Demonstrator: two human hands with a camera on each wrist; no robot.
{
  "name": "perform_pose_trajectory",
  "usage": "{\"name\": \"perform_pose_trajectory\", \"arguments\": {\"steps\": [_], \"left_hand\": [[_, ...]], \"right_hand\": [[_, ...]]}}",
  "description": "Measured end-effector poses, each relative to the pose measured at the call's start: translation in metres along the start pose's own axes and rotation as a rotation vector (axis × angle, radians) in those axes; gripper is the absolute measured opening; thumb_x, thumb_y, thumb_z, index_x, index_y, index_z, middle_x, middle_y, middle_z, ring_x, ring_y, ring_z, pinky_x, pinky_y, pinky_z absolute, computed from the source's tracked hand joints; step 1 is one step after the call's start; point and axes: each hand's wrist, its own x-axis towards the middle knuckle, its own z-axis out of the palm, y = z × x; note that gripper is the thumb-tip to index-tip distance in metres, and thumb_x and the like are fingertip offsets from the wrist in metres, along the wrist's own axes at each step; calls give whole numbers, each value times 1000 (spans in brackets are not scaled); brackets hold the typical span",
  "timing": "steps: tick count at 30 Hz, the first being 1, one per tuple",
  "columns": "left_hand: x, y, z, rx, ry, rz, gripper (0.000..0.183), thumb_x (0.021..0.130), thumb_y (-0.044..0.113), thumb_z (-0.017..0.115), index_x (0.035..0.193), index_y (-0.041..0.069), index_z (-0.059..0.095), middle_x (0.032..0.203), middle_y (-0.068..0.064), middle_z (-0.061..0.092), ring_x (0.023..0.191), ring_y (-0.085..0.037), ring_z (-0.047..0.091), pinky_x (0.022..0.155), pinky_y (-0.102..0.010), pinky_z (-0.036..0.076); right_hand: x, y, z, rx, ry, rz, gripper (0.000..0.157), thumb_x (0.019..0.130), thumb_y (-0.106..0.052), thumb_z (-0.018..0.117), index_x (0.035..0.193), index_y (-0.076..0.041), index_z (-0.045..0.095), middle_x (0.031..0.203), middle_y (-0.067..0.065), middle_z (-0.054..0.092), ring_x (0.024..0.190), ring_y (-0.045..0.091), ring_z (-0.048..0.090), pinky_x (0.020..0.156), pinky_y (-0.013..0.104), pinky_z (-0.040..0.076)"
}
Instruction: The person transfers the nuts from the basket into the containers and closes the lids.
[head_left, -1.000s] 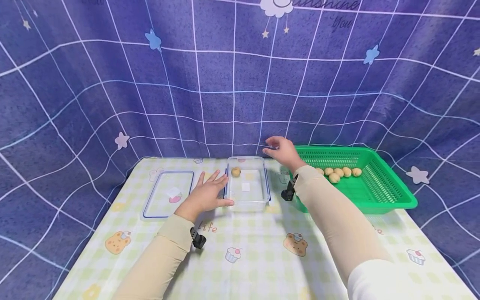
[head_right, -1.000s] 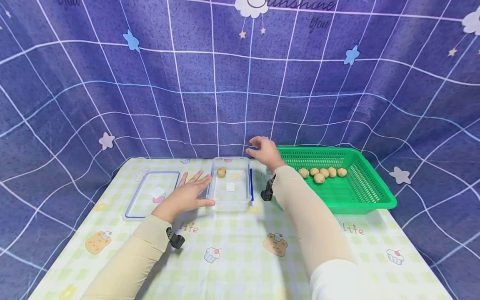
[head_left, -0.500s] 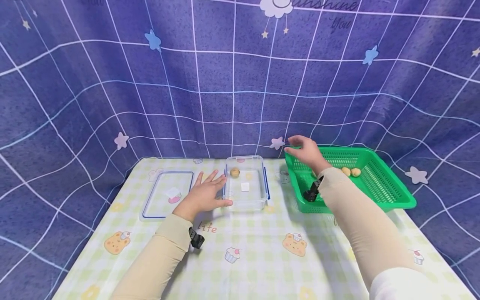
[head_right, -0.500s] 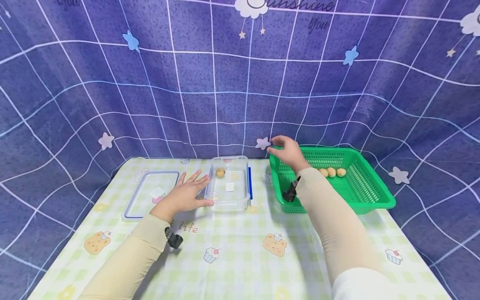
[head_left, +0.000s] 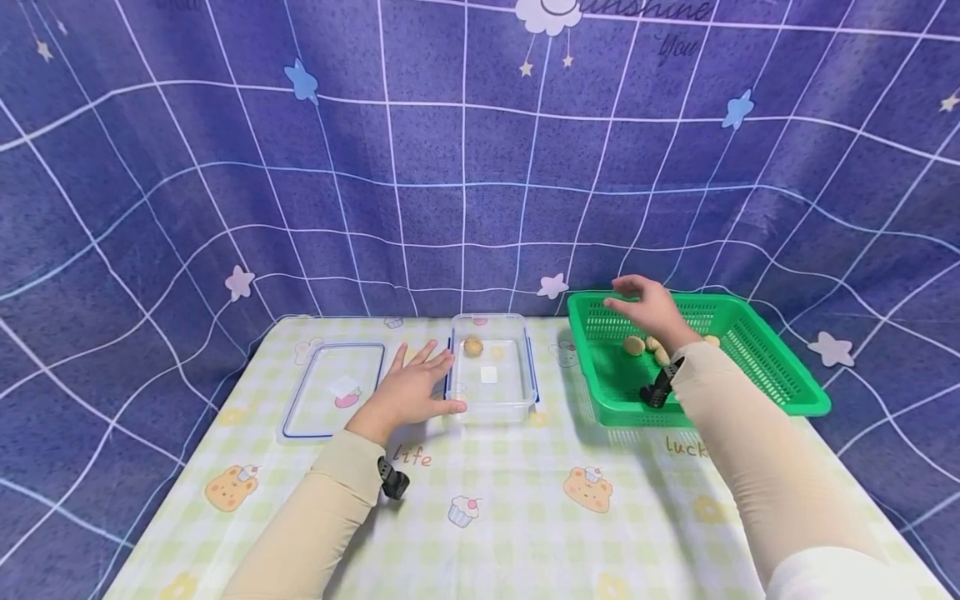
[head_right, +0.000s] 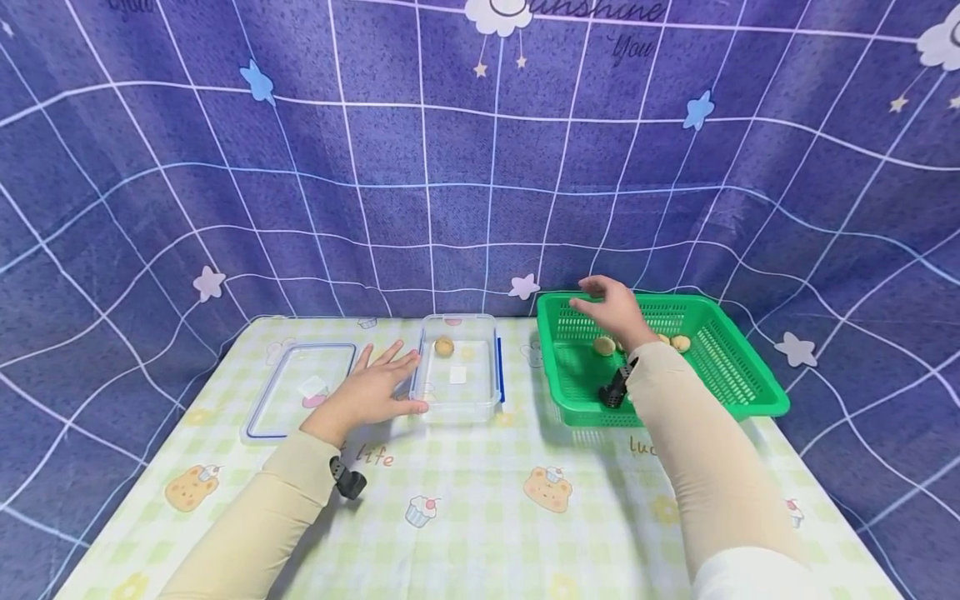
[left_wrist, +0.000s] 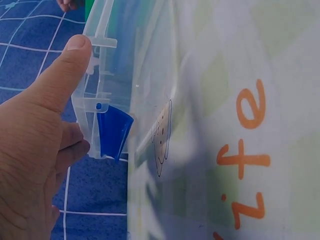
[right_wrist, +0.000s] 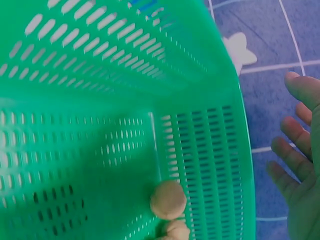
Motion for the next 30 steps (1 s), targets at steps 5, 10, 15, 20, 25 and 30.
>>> {"name": "perform_pose_trajectory", "arguments": {"steps": [5,10,15,20,25,30], "left_hand": [[0,-1,1,4,6,-7,94,87,70,62,155,9,41,161,-2,37,156,-23,11,121,-56,-12],[0,-3,2,3,16,-6,93,87,68,64,155,8,41,160,-4,39,156,-24,11,121,-57,-12],[0,-4,2,2,17,-5,95,87,71,61,155,9,41,160,-3,39,156,-24,11,121,-57,-11],[-1,-3,1,-11,25,5,95,87,71,62,153,7,43,160,-5,40,155,-26,14,121,-58,-9],[-1,-2,0,-13,27,10,95,86,71,62,153,6,44,159,-5,40,155,-27,15,121,-59,-8],[0,-2,0,-13,24,15,95,86,72,61,153,6,44,159,-5,40,155,-26,14,121,-59,-8]], "right_hand": [[-3,10,-9,33,-1,22,58,97,-36,69,142,-3,53,143,23,53,135,40,47,108,60,39],[-6,15,-15,26,-12,21,59,98,-36,68,143,-3,52,145,24,52,136,42,46,109,61,38],[-7,24,-20,7,-46,33,64,97,-41,67,145,-2,50,147,26,49,136,42,45,109,62,37],[-6,37,-26,-3,-59,51,64,98,-38,67,146,-1,48,146,26,49,135,42,45,108,63,37],[-5,48,-28,21,-74,48,62,99,-34,67,145,2,48,144,27,51,134,44,47,110,61,37],[-5,54,-28,50,-102,59,59,99,-30,68,144,3,49,144,28,51,133,44,47,110,60,37]]}}
